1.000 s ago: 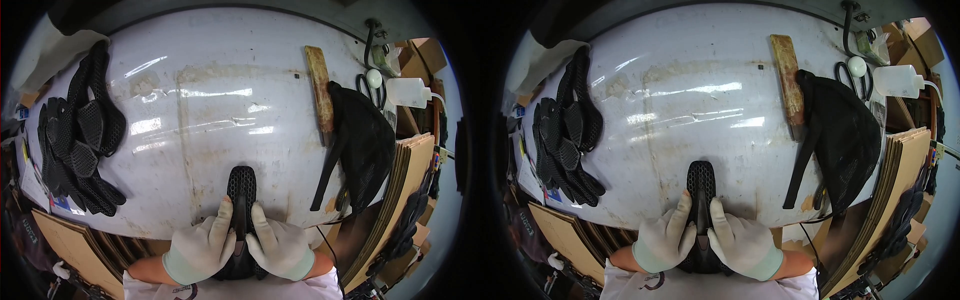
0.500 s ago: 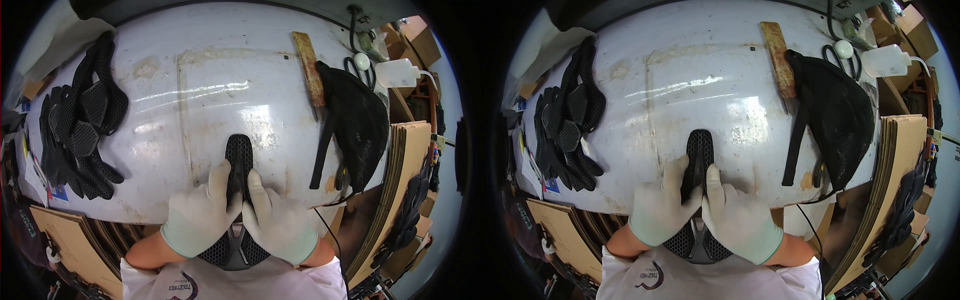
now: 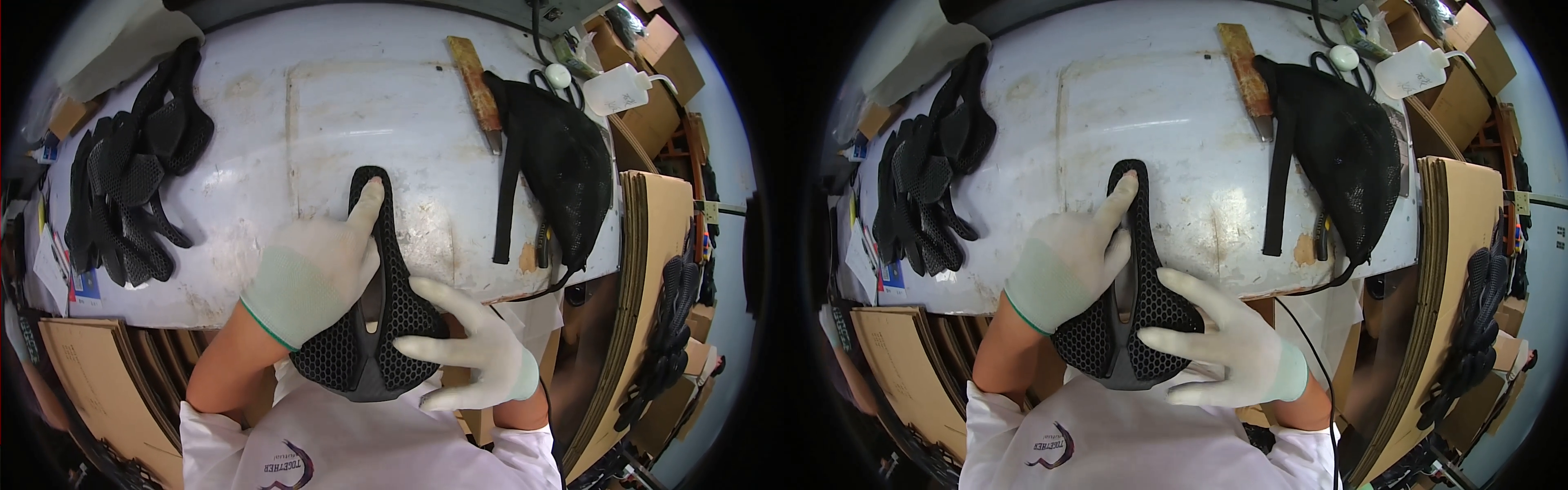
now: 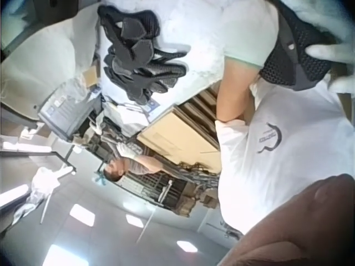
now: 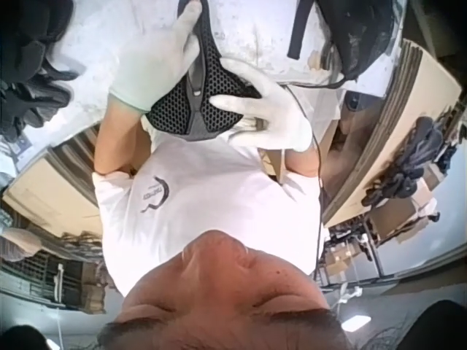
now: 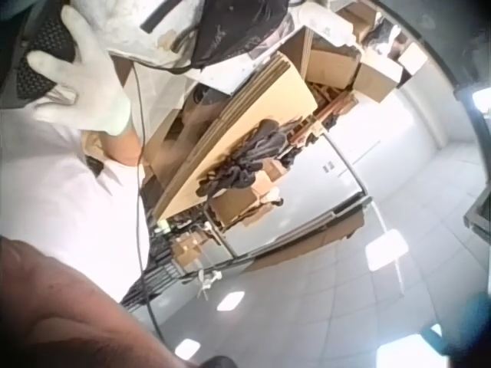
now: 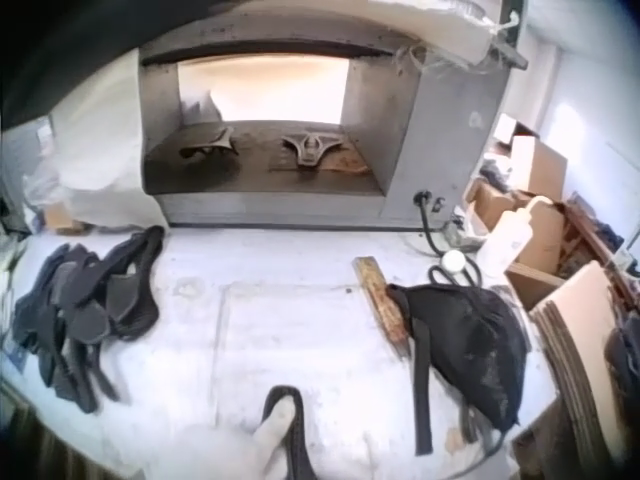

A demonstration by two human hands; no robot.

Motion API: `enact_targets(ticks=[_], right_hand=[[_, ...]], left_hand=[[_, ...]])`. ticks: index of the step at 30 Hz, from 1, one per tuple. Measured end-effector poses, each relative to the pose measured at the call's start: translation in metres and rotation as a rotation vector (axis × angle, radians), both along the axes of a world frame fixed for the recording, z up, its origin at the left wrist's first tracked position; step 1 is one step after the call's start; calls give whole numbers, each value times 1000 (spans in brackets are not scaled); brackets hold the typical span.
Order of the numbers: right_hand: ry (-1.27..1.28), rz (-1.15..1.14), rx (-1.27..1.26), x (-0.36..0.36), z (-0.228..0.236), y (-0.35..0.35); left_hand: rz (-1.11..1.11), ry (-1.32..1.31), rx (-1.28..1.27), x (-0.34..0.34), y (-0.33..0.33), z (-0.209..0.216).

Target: Inspecting and preparing bicycle saddle components for assembly.

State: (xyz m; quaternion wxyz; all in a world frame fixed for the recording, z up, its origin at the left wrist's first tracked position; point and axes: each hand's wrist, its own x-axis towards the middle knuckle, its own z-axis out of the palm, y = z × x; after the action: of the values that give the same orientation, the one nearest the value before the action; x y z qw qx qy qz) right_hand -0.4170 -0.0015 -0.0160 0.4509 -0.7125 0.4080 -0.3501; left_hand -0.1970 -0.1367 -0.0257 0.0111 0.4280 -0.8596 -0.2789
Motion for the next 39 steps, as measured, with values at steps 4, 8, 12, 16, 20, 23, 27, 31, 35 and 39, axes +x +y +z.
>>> enact_targets(ticks=[4, 8, 12, 16, 20, 23, 27, 31, 35, 39], right_hand=[[153, 15, -132, -3, -16, 11], [189, 55, -104, -9, -14, 8], [146, 15, -110, -1, -10, 9], [151, 23, -86, 2, -4, 6], [220, 24, -81, 5, 5, 2], [252, 50, -107, 4, 7, -1], [268, 124, -124, -3, 0, 1], [111, 102, -72, -2, -13, 12], [44, 19, -104, 15, -30, 22], [188, -96, -171, 29, -41, 33]], left_hand=[[29, 74, -11, 2, -1, -2], [62, 77, -15, 1, 1, -3], [75, 90, -9, 0, 1, -5], [83, 101, -13, 1, 3, -9], [92, 119, -36, 1, 3, -10], [100, 86, -28, -1, 2, -4], [129, 65, -34, -3, 3, -5], [128, 52, -45, -3, 3, -6], [113, 14, -6, -4, 6, -5], [94, -11, -22, -6, 5, -3]])
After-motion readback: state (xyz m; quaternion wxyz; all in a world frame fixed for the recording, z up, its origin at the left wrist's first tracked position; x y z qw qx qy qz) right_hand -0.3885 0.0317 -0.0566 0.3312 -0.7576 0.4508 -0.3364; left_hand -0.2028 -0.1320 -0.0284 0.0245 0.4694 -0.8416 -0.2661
